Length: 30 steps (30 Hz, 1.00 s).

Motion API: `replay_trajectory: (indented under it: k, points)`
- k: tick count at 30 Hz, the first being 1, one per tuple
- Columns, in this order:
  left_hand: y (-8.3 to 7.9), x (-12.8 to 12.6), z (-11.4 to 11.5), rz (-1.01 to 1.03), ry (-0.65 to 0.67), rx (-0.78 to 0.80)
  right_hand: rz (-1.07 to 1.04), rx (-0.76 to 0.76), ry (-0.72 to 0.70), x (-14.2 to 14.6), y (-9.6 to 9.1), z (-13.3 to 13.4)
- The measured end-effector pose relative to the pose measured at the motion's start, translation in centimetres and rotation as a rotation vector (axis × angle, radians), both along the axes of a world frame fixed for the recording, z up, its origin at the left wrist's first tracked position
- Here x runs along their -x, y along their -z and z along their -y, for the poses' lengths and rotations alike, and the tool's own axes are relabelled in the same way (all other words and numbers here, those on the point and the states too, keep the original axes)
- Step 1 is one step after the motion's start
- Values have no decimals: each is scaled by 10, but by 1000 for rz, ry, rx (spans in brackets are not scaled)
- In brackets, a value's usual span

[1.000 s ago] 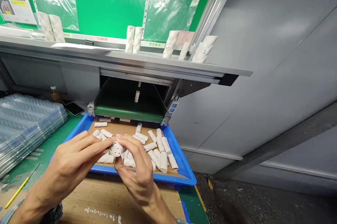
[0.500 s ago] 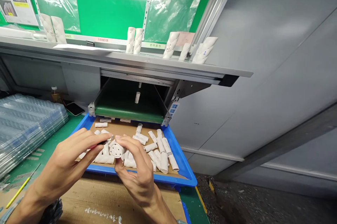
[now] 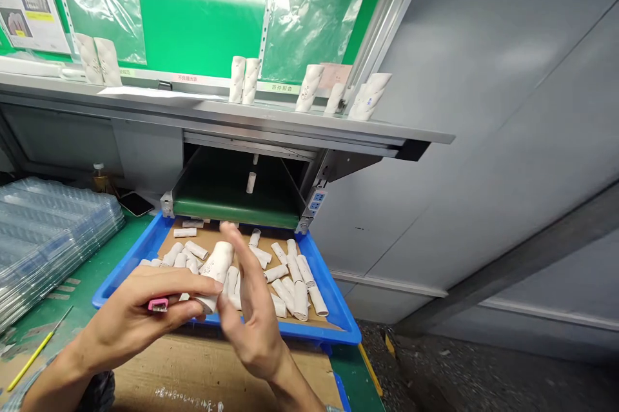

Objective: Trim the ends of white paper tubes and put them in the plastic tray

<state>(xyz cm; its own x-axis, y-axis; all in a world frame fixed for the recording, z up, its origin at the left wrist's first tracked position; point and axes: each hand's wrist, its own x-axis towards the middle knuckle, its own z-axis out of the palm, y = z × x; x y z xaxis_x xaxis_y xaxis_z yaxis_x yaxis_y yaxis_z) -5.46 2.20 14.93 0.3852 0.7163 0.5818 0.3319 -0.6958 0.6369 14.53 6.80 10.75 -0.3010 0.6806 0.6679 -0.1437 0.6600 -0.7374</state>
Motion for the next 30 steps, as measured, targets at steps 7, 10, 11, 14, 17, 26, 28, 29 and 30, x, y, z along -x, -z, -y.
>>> replay_trajectory:
  k: [7,10,11,14,17,26,28,29,30]
  points:
    - [13,-7,-5,-91,32,-126,-66,377,-213,0,-6,-7]
    - [9,-5,-7,-3,-191,-87,-93,396,-227,-1,-3,-8]
    - [7,-4,-8,10,-282,-83,-95,389,-233,-1,-3,-9]
    - [3,-1,-9,-43,-414,-71,-65,295,-149,-1,-4,-10]
    - [2,1,-9,-153,-392,-29,50,117,75,-2,-5,-11]
    - [4,-8,-7,-398,-511,-287,256,-234,207,-10,-2,-10]
    - [5,-10,-6,-419,-558,-338,278,-271,204,-11,-2,-10]
    - [5,-10,-6,-427,-584,-351,282,-282,199,-11,-3,-10]
    - [5,-10,-5,-433,-606,-359,284,-289,192,-12,-3,-9]
